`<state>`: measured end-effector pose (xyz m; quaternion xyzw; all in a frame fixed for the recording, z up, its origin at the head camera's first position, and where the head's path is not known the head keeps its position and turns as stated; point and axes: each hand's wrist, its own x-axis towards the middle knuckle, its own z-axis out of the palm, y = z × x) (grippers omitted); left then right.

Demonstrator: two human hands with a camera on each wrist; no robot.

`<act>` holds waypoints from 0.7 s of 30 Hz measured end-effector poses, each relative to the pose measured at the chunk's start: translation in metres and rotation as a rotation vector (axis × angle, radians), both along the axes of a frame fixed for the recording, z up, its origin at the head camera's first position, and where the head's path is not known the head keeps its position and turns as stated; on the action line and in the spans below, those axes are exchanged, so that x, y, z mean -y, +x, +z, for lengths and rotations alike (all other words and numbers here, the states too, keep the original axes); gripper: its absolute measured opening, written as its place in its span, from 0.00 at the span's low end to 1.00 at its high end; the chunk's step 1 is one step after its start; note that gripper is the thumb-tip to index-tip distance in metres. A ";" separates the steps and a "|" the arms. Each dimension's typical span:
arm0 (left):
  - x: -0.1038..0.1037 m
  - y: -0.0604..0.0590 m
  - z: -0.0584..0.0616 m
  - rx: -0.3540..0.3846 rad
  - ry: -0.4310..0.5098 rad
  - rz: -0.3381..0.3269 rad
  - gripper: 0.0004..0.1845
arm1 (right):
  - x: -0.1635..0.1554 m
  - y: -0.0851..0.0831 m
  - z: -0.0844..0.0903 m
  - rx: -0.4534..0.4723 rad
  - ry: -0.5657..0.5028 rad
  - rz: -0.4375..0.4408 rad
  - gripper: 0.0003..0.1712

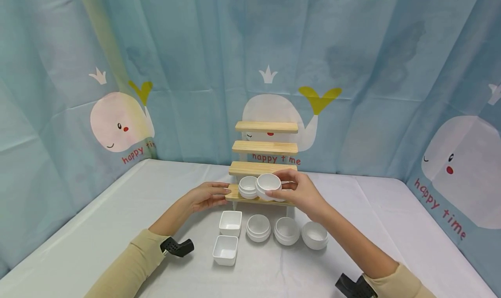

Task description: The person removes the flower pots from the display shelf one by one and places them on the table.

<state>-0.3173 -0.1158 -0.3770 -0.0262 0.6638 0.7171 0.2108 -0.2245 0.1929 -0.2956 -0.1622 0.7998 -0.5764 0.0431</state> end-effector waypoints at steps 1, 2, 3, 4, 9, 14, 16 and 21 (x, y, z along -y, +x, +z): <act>0.000 0.000 0.000 0.004 -0.002 0.004 0.26 | 0.000 0.001 -0.001 0.000 -0.003 0.002 0.34; 0.000 0.000 0.001 0.007 -0.003 0.006 0.26 | -0.001 0.002 -0.002 -0.002 -0.005 0.004 0.34; 0.000 0.001 0.001 0.009 -0.004 0.007 0.26 | -0.001 0.003 -0.003 -0.001 -0.011 0.008 0.34; 0.000 0.001 0.001 0.010 -0.004 0.007 0.27 | -0.002 0.004 -0.003 -0.002 -0.017 0.014 0.34; 0.000 0.000 0.000 0.005 0.003 -0.001 0.27 | -0.003 0.008 -0.007 -0.006 -0.018 0.029 0.34; 0.000 0.000 0.000 0.002 0.001 -0.007 0.27 | -0.003 0.013 -0.009 0.002 -0.002 0.027 0.34; 0.000 0.000 0.000 0.002 -0.001 -0.009 0.27 | -0.003 0.015 -0.010 0.009 -0.007 0.033 0.35; 0.000 0.000 0.000 0.008 -0.003 -0.009 0.27 | -0.004 0.018 -0.014 0.004 -0.026 0.058 0.34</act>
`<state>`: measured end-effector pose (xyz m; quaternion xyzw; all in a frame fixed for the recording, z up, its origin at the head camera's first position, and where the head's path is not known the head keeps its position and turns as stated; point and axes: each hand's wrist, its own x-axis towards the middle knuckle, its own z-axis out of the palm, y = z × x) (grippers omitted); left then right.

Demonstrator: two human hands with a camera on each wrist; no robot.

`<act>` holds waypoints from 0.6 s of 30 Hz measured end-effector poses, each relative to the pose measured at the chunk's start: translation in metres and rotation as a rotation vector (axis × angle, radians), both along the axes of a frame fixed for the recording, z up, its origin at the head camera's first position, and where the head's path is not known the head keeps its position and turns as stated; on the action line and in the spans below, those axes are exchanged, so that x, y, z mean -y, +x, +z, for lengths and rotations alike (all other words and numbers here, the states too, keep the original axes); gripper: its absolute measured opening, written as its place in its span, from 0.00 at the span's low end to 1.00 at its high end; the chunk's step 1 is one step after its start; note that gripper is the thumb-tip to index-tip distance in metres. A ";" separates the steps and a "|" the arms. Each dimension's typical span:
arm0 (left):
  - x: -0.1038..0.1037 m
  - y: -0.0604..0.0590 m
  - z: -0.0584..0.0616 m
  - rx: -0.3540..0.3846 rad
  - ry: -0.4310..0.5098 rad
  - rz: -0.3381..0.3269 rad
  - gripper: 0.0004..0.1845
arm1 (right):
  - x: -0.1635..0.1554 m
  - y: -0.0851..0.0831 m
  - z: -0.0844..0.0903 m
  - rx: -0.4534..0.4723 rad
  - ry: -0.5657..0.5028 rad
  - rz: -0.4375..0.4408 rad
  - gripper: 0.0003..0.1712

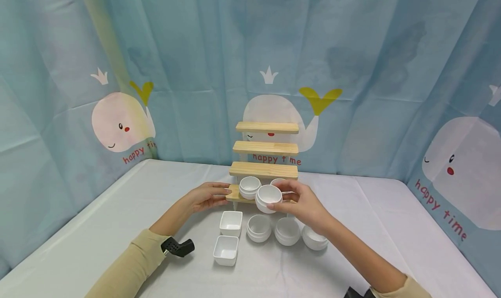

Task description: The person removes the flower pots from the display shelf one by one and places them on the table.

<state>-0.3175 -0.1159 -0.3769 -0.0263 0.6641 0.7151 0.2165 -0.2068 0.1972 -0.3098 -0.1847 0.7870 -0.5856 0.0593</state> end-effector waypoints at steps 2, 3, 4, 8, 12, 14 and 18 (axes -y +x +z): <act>0.000 0.000 0.000 0.002 0.000 0.001 0.27 | 0.000 0.001 -0.002 -0.008 -0.007 0.010 0.33; 0.000 0.000 -0.001 0.003 0.000 0.001 0.27 | -0.001 0.001 -0.004 -0.013 -0.009 0.017 0.33; 0.000 0.000 -0.001 0.003 -0.001 0.001 0.27 | -0.001 0.002 -0.005 -0.017 -0.012 0.024 0.33; 0.000 0.000 -0.001 0.003 -0.005 0.003 0.27 | -0.002 0.004 -0.010 -0.028 -0.023 0.049 0.32; 0.000 0.000 0.000 0.005 -0.001 0.008 0.27 | -0.002 0.006 -0.014 -0.030 -0.026 0.079 0.32; 0.000 0.000 0.000 0.007 0.000 0.010 0.27 | -0.002 0.008 -0.016 -0.026 -0.025 0.095 0.32; 0.000 0.001 0.000 0.002 0.001 0.009 0.27 | -0.002 0.011 -0.019 -0.041 -0.020 0.145 0.33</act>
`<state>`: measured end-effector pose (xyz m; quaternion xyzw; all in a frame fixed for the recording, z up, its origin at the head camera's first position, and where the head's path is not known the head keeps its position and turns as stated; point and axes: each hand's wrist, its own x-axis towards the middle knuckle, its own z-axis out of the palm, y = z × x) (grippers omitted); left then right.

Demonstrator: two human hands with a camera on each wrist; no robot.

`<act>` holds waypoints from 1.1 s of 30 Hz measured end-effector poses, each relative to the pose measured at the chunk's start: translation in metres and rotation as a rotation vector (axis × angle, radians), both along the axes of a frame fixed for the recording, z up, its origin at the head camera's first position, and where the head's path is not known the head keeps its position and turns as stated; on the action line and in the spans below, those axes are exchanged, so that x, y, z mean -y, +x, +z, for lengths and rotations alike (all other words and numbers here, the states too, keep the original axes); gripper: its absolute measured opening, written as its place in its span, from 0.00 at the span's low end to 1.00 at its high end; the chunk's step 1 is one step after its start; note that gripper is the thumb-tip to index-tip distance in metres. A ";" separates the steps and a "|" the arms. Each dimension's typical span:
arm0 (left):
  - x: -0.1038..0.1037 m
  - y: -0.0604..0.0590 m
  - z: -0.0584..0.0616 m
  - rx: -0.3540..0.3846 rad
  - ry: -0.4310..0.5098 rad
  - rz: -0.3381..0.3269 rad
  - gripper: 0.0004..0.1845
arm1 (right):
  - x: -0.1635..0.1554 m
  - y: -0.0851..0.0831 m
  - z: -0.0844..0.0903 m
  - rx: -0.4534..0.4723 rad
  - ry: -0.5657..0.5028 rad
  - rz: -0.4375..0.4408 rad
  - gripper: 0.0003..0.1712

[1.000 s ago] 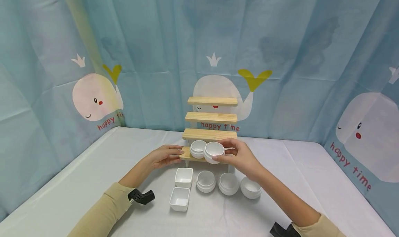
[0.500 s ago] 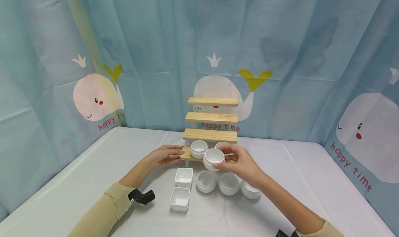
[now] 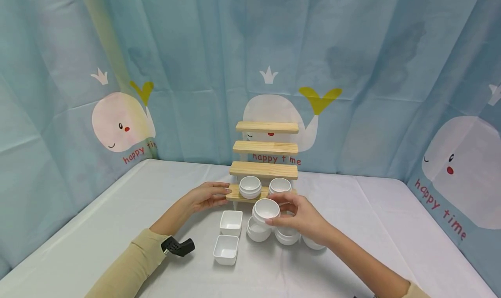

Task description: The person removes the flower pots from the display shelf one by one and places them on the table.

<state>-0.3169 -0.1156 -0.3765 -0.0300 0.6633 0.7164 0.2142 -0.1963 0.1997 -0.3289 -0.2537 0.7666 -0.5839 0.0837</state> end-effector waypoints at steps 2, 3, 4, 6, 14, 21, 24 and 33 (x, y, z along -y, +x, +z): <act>0.000 0.000 0.000 0.002 0.003 0.004 0.27 | 0.000 0.001 -0.002 -0.012 0.003 0.018 0.33; 0.000 0.000 0.001 0.002 0.005 0.005 0.27 | 0.000 0.001 -0.003 -0.019 0.003 0.026 0.33; 0.000 0.000 0.001 0.004 0.006 0.007 0.27 | 0.000 0.002 -0.004 -0.020 0.002 0.032 0.33; 0.000 0.000 0.001 0.007 0.010 0.010 0.27 | -0.001 0.003 -0.006 -0.025 0.002 0.038 0.33; -0.001 0.001 0.001 0.009 0.008 0.014 0.26 | -0.002 0.006 -0.015 -0.014 -0.005 0.091 0.32; -0.001 0.001 0.000 -0.012 0.014 0.002 0.26 | 0.001 0.012 -0.018 0.014 -0.021 0.140 0.31; -0.001 0.001 -0.001 -0.022 0.019 -0.008 0.27 | 0.002 0.013 -0.019 0.012 -0.010 0.148 0.31; -0.001 0.001 0.000 -0.019 0.002 0.003 0.27 | 0.004 0.012 -0.023 -0.006 0.064 0.171 0.31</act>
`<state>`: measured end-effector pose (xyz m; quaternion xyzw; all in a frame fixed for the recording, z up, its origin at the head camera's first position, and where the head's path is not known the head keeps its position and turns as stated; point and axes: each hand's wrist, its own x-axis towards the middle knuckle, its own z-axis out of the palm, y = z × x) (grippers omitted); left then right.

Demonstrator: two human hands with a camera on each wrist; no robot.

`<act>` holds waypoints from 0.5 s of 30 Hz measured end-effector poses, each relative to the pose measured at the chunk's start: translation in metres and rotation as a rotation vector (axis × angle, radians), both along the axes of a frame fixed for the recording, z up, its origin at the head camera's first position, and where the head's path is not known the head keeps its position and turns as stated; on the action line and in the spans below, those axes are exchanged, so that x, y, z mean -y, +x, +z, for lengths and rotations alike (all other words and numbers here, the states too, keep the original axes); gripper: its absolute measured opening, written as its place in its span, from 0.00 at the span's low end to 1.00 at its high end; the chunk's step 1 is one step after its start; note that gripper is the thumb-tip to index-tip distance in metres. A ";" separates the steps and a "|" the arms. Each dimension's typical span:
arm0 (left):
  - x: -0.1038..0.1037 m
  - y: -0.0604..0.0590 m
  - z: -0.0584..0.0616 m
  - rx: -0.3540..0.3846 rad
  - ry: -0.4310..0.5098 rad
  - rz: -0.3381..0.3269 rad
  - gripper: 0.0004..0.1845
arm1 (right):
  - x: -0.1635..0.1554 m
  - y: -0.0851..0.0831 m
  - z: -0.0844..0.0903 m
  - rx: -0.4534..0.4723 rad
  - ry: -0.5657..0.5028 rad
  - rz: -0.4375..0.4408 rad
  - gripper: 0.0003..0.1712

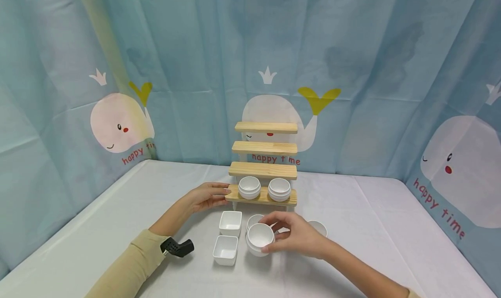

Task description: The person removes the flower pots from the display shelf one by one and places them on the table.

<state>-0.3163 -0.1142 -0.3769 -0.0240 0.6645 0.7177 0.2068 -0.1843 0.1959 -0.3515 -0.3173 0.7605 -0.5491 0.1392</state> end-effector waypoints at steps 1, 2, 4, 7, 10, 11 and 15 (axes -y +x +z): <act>0.000 0.000 0.000 0.000 0.000 -0.001 0.27 | 0.000 0.000 0.000 -0.006 0.002 0.006 0.31; 0.000 0.000 0.000 0.001 0.000 -0.003 0.27 | 0.000 0.000 -0.001 -0.013 0.005 0.010 0.31; 0.000 0.000 0.000 0.003 0.000 -0.005 0.27 | 0.001 0.000 -0.001 -0.025 0.009 0.021 0.31; 0.000 0.000 0.000 0.002 0.002 -0.013 0.27 | 0.001 0.000 -0.002 -0.032 0.014 0.032 0.31; 0.000 0.000 0.000 -0.002 0.007 -0.012 0.27 | 0.002 0.001 -0.003 -0.027 0.013 0.035 0.31; 0.000 0.000 0.001 -0.008 0.008 -0.016 0.27 | 0.002 0.001 -0.003 -0.025 0.013 0.036 0.31; 0.001 0.001 0.001 -0.019 0.016 -0.022 0.26 | 0.002 0.002 -0.005 -0.026 0.014 0.037 0.31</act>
